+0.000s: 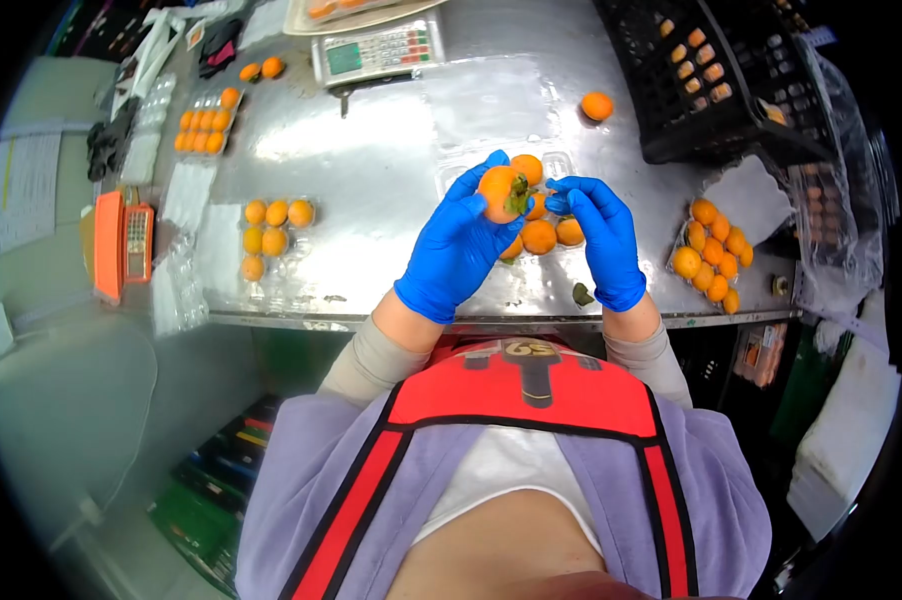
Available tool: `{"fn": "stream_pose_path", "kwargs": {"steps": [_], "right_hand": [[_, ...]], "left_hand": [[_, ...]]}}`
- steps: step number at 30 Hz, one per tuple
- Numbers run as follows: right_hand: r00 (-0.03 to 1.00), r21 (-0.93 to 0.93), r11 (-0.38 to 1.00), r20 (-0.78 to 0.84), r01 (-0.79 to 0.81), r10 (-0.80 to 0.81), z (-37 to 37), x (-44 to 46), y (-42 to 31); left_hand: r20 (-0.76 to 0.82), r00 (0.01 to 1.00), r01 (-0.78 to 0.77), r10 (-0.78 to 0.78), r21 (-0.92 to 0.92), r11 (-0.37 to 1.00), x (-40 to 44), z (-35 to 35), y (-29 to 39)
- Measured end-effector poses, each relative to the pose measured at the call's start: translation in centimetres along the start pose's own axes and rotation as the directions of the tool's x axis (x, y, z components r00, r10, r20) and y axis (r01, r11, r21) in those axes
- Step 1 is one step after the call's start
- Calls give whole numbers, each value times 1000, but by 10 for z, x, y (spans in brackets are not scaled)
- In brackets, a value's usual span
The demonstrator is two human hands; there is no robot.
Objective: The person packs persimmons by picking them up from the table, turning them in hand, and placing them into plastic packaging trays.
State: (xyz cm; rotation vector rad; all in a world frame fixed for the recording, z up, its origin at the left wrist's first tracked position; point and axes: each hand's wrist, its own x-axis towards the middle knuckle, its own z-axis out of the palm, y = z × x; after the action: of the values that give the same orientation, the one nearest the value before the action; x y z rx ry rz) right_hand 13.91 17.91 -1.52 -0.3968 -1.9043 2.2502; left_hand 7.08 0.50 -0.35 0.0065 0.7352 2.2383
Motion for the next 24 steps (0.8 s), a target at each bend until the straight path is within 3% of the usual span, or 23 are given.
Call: {"fn": "stream_pose_path", "kwargs": {"steps": [1,5,7,10,14,17,18,19,20,21,23,24], "right_hand": [[1000,11,1000,-13,-19,19,-5,-4,0],[995,-29,999,-96,12,-15,-23,-19,-2],[992,-2,999,-120,41,-41,-30,-26,-3],[987,1,999,-154,49,-48,-43,-35,-3],[978,18,999,-208,29,-25,-54,-44,-5],[974,55,996,-219,63,-50,-58,-50,-11],[973,56,996,-227,64,-50,-60,-52,-13],[973,66,994,-219,88,-72,-61,-53,-15],[973,76,991,-210,112,-94,-63,-55,-17],[972,75,991,-216,112,-93,-63,-57,-19],[961,29,976,-182,217,-208,-64,-59,-24],[961,29,976,-184,216,-207,-62,-60,-27]], "left_hand": [[47,998,42,-37,-117,992,2,3,-4],[113,982,169,-149,-191,967,13,14,-21],[165,958,276,-233,-328,903,18,22,-28],[208,943,325,-261,-400,857,23,32,-37],[248,917,390,-313,-390,834,30,34,-49],[149,930,366,-336,-309,878,29,41,-55],[122,975,171,-185,118,978,28,42,-56],[168,985,-62,-30,519,853,26,45,-57],[238,969,-194,65,570,799,24,50,-57],[241,969,-191,60,569,800,23,55,-56],[402,881,-474,251,750,461,22,62,-56],[402,881,-473,250,750,463,21,66,-55]]}}
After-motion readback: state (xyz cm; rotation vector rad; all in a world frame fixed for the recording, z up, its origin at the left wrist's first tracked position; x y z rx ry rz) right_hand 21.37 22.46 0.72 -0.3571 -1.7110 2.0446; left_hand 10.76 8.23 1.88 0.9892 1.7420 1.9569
